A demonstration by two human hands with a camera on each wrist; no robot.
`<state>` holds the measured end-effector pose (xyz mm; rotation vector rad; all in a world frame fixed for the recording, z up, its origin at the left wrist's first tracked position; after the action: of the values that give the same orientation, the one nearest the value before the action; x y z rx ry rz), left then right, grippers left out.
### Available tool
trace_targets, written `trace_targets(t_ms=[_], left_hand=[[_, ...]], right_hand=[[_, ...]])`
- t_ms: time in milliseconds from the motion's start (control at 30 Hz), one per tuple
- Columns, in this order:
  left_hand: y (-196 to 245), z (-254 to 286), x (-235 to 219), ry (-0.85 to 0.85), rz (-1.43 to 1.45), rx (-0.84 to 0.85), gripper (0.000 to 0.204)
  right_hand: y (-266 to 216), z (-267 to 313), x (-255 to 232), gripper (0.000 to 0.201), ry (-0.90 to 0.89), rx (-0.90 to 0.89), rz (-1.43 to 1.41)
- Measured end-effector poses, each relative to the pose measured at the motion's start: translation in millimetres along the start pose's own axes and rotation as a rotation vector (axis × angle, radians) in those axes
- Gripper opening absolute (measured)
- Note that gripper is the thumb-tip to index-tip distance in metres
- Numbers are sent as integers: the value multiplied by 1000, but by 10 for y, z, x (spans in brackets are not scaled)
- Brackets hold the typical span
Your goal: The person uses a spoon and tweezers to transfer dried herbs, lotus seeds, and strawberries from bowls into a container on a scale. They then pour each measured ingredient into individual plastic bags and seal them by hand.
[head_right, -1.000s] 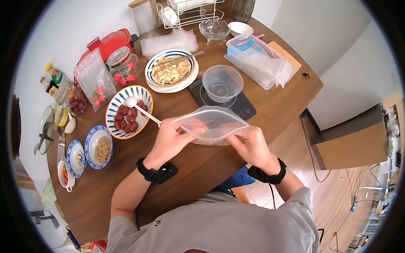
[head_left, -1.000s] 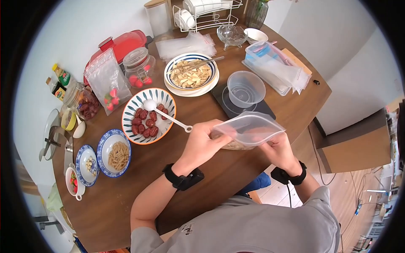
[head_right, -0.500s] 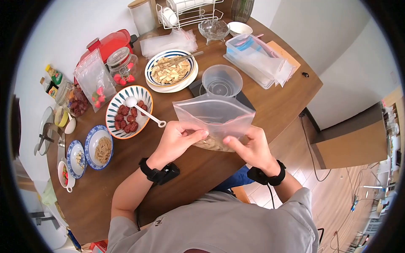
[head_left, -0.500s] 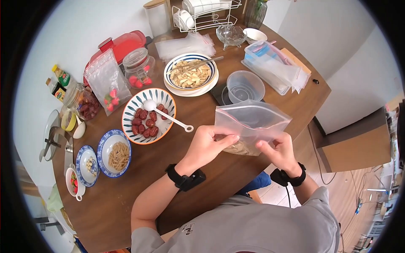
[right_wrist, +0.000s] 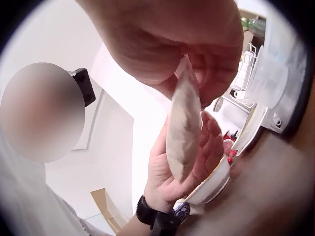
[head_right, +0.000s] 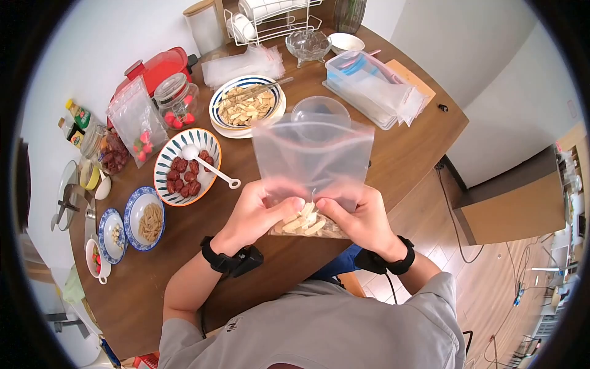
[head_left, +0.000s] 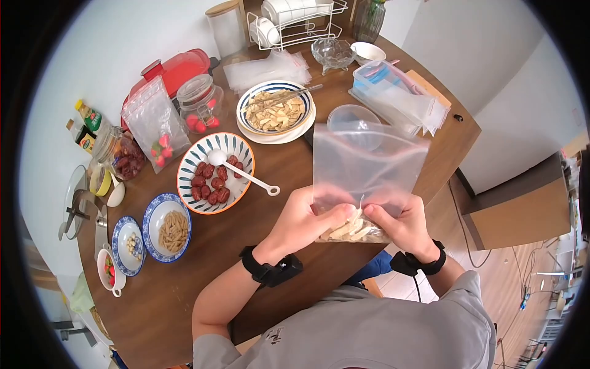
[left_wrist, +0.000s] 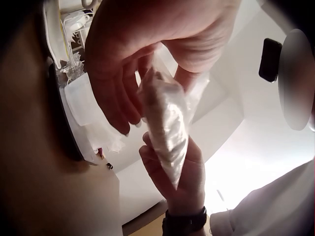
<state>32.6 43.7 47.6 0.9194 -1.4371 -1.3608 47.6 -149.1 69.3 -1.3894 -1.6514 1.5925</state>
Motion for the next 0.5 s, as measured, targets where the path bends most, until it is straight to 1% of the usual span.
trace_targets(t_ms=[33, 67, 133, 167, 233, 267, 300, 367, 400, 467, 500], left_hand=[[-8, 1, 4, 1, -1, 0, 17], [-21, 1, -7, 35, 10, -6, 17], [-34, 5, -50, 84, 32, -47, 15], [-49, 3, -53, 84, 31, -47, 15], [-48, -1, -75, 135, -24, 88, 16], [-23, 10, -75, 143, 11, 41, 15], [-5, 17, -81, 146, 11, 42, 15], [19, 17, -76, 67, 118, 18, 16], [46, 25, -83, 68, 118, 19, 16], [71, 45, -95, 75, -20, -101, 17], [93, 58, -85, 74, -20, -100, 17]], right_hand=[[7, 6, 8, 12, 28, -90, -9], [-2, 12, 9, 12, 28, -90, -11], [14, 25, -18, 14, 92, 82, -117], [-5, 15, -10, 14, 92, 81, -118], [-61, -20, -1, 15, 139, -5, -200], [-45, -3, 10, 15, 139, 45, -198], [-50, 8, 9, 15, 137, 44, -198], [-60, 21, 18, 15, 48, 112, -80], [-102, 5, 25, 15, 32, 135, -88], [-189, -21, 24, 14, 52, 166, -138], [-204, -23, 20, 13, 72, 197, -188]])
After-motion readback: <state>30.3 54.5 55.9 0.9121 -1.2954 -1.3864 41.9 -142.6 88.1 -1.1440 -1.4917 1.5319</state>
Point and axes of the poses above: each hand's wrist, its own z-axis away from the middle knuckle, its own x-axis out of the palm, y = z × x, the point moved 3 cm from there along -z, towards the middle knuckle, and after that the axes turned 4 degrees about -x, right-handed, at the moved point
